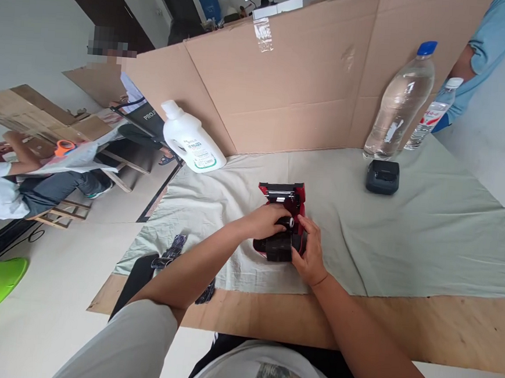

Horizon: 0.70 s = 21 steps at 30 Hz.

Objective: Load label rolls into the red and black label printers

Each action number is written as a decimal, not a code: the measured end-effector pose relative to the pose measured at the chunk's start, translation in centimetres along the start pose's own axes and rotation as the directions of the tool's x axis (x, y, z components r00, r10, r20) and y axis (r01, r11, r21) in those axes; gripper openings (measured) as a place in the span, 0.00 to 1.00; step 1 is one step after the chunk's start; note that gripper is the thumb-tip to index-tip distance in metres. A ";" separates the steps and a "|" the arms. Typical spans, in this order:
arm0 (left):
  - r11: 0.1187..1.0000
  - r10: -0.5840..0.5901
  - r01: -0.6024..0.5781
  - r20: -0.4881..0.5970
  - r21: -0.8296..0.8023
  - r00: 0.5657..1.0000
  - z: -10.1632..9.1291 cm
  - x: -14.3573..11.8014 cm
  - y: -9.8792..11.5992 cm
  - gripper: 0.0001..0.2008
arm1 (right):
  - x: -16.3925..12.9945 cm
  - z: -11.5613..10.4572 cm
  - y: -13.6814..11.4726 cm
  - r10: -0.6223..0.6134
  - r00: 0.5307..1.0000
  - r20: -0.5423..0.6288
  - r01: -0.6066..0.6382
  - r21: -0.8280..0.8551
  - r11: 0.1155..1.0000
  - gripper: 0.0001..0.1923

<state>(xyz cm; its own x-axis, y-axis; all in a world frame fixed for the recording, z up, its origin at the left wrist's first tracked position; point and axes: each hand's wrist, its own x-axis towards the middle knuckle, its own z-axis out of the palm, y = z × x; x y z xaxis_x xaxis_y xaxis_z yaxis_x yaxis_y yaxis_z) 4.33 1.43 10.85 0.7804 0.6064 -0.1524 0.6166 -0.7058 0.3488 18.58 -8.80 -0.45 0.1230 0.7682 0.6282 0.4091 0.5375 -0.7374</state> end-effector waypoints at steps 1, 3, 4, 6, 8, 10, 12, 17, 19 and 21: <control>0.998 -0.020 0.019 0.025 0.053 0.999 0.2 0.4 0.0 0.14 | 0.0 0.0 -0.1 -0.006 1.000 0.005 0.006 0.005 1.000 0.30; 0.993 -0.063 0.059 0.042 0.099 0.997 0.5 0.7 0.2 0.14 | 0.1 -0.1 -0.3 -0.023 1.000 0.006 0.023 0.006 1.000 0.26; 0.991 -0.087 0.083 0.036 0.102 0.996 0.6 0.7 0.2 0.15 | 0.2 -0.1 -0.4 -0.030 1.000 0.004 0.030 0.000 1.000 0.24; 0.986 -0.138 0.136 0.013 0.098 0.990 0.5 0.7 0.4 0.16 | 0.2 -0.2 -0.5 -0.036 0.999 -0.006 0.036 -0.024 0.999 0.21; 0.981 -0.158 0.157 0.005 0.114 0.987 0.3 0.6 0.4 0.16 | 0.2 -0.3 -0.6 -0.044 0.999 -0.004 0.043 -0.065 0.997 0.19; 0.981 -0.143 0.141 0.006 0.134 0.990 0.2 0.6 0.4 0.14 | 0.1 -0.4 -0.6 -0.058 0.998 0.005 0.058 -0.104 0.993 0.17; 0.983 -0.117 0.117 -0.004 0.143 0.993 0.3 0.4 0.3 0.13 | 0.1 -0.5 -0.7 -0.079 0.997 0.014 0.080 -0.131 0.988 0.16; 0.981 -0.089 0.097 -0.052 0.168 0.995 0.9 0.4 0.1 0.11 | 0.2 -0.6 -1.0 -0.110 0.994 0.010 0.110 -0.144 0.983 0.15; 0.978 -0.107 0.111 -0.035 0.177 0.994 1.2 0.7 0.0 0.09 | 0.3 -0.5 -1.0 -0.110 0.994 0.005 0.109 -0.148 0.983 0.15; 0.977 -0.138 0.140 -0.020 0.162 0.990 1.4 1.1 -0.1 0.09 | 0.3 -0.5 -1.0 -0.111 0.994 0.002 0.110 -0.159 0.981 0.15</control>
<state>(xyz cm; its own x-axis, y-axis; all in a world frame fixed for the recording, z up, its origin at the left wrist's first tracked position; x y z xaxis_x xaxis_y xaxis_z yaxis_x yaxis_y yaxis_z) 5.32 1.68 9.36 0.6855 0.7053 -0.1807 0.7281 -0.6642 0.1694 18.67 -9.27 0.60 0.0748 0.7046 0.7057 0.5584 0.5567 -0.6150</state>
